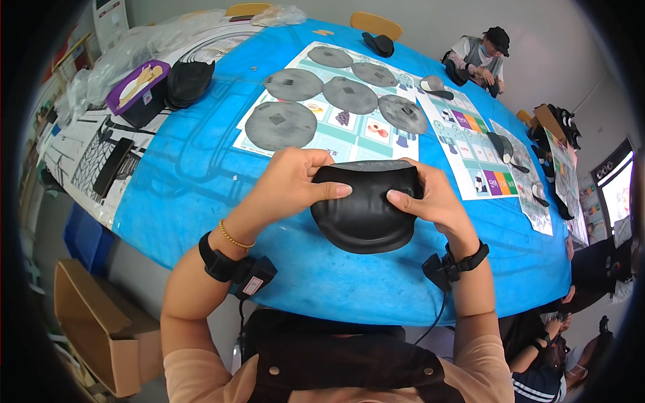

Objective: Inspecting and handling shoe components like heel counters and uppers at a workbench.

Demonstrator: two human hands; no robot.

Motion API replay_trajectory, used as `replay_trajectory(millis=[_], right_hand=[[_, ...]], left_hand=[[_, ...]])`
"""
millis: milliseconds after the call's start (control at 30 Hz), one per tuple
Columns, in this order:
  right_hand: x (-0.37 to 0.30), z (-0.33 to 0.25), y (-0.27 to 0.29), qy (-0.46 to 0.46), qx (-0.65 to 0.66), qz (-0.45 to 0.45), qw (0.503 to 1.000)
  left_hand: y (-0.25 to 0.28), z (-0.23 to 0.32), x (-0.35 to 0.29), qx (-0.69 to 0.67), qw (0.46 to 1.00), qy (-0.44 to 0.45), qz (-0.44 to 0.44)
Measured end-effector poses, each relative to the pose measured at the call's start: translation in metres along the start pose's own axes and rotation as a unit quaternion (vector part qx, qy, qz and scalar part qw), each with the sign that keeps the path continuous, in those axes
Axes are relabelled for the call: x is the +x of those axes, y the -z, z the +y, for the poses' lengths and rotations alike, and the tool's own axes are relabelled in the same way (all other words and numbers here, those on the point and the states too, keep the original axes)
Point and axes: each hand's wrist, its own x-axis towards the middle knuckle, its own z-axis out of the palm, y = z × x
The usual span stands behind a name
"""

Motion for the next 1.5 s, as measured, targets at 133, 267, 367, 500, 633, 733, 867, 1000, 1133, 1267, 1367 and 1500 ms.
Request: replay_trajectory(millis=[133,267,367,500,633,733,867,1000,1133,1267,1367,1500], right_hand=[[0.004,-0.003,0.0,-0.012,-0.037,-0.01,0.999],[0.002,-0.005,0.003,-0.055,-0.03,-0.034,0.997],[0.002,0.001,-0.002,-0.09,0.062,-0.043,0.993],[0.004,0.017,-0.006,-0.102,0.042,-0.001,0.994],[0.005,0.026,-0.004,-0.088,0.0,0.009,0.996],[0.004,0.024,-0.003,-0.084,-0.014,0.004,0.996],[0.003,0.016,-0.003,-0.065,-0.001,-0.022,0.998],[0.002,0.007,-0.001,-0.022,-0.023,-0.065,0.997],[0.002,0.006,-0.001,0.082,-0.106,-0.069,0.989],[0.005,0.014,-0.006,0.116,-0.129,-0.01,0.985],[0.009,0.017,-0.005,0.034,0.016,0.04,0.999],[0.009,0.017,0.003,-0.144,0.085,-0.081,0.982]], left_hand=[[-0.004,-0.007,0.001,0.103,0.991,-0.062,0.064],[-0.005,-0.01,0.003,0.139,0.985,-0.046,0.094],[-0.004,-0.01,0.004,0.164,0.98,-0.054,0.1],[-0.007,-0.01,0.003,0.178,0.98,-0.026,0.086],[-0.008,-0.011,0.001,0.201,0.974,-0.044,0.092],[-0.009,-0.011,0.002,0.196,0.975,-0.038,0.099],[-0.013,-0.01,0.005,0.114,0.983,-0.093,0.113],[-0.019,-0.005,0.0,0.065,0.985,-0.152,0.054],[-0.022,-0.002,-0.005,0.23,0.953,-0.196,-0.012],[-0.026,-0.004,-0.003,0.341,0.903,-0.256,0.052],[-0.025,-0.004,-0.003,0.362,0.868,-0.301,0.158],[-0.018,-0.003,-0.002,0.389,0.828,-0.322,0.243]])
